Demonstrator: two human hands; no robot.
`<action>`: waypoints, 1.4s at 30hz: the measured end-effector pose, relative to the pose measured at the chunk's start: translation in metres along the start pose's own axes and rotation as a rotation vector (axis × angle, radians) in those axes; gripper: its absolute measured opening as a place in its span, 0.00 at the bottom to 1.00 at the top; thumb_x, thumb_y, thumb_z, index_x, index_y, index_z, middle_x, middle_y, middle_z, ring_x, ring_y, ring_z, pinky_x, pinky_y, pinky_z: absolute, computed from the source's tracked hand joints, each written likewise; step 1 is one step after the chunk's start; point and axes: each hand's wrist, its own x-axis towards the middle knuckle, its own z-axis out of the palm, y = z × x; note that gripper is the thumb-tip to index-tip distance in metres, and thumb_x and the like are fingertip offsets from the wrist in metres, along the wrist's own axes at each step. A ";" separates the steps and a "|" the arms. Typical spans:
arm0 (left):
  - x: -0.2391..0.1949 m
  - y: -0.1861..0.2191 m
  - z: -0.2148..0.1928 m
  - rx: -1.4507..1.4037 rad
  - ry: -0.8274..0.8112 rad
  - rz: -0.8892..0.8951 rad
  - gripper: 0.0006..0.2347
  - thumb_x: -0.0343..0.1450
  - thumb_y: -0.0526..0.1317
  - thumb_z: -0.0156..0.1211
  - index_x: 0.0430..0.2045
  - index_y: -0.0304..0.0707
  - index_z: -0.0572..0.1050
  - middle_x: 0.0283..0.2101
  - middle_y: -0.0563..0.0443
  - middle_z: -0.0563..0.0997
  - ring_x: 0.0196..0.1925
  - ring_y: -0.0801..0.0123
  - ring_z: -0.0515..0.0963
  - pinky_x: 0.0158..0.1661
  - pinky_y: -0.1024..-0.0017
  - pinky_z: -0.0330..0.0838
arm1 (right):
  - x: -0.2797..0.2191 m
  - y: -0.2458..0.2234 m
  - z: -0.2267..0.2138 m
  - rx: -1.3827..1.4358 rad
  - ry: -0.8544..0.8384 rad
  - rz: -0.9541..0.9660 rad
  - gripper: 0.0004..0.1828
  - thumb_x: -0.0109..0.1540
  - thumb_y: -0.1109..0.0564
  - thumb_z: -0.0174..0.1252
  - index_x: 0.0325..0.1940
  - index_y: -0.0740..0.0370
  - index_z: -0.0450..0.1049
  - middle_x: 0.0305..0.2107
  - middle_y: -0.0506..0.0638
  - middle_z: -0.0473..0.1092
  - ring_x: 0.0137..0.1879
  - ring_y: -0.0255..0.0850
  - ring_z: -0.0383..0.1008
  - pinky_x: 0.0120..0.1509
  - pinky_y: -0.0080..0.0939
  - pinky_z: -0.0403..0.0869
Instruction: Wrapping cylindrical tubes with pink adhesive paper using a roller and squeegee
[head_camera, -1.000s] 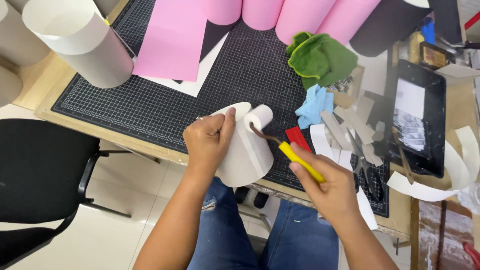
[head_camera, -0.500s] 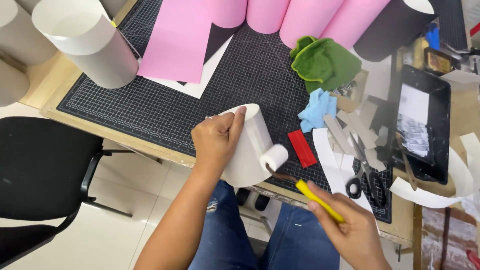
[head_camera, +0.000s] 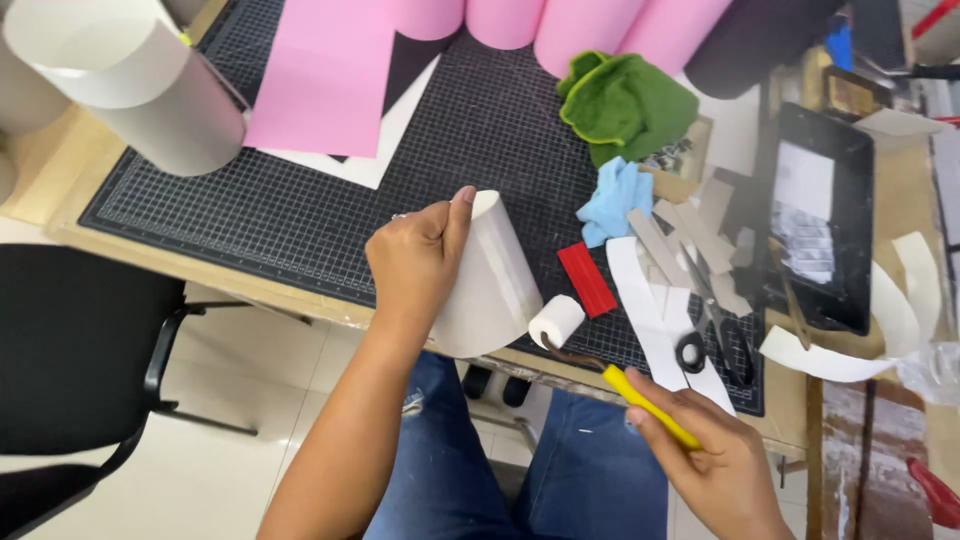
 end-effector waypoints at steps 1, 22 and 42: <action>-0.002 0.002 0.005 -0.010 -0.002 0.006 0.25 0.80 0.49 0.53 0.10 0.46 0.54 0.12 0.59 0.55 0.14 0.73 0.56 0.18 0.66 0.47 | -0.005 0.000 0.001 -0.005 0.010 0.004 0.25 0.59 0.58 0.64 0.62 0.50 0.79 0.28 0.42 0.75 0.31 0.28 0.69 0.38 0.30 0.68; -0.001 0.008 0.023 0.106 0.042 0.067 0.25 0.79 0.50 0.56 0.09 0.47 0.56 0.10 0.55 0.59 0.11 0.64 0.60 0.16 0.62 0.50 | 0.008 -0.011 0.020 -0.122 0.108 -0.013 0.22 0.62 0.53 0.63 0.62 0.41 0.78 0.20 0.40 0.62 0.25 0.30 0.54 0.28 0.31 0.59; 0.000 0.004 0.020 0.067 0.011 0.031 0.25 0.78 0.51 0.55 0.09 0.45 0.58 0.10 0.53 0.62 0.12 0.60 0.62 0.17 0.60 0.52 | 0.015 -0.018 0.018 -0.027 0.026 0.119 0.24 0.60 0.51 0.64 0.62 0.40 0.79 0.40 0.41 0.83 0.38 0.24 0.78 0.44 0.27 0.73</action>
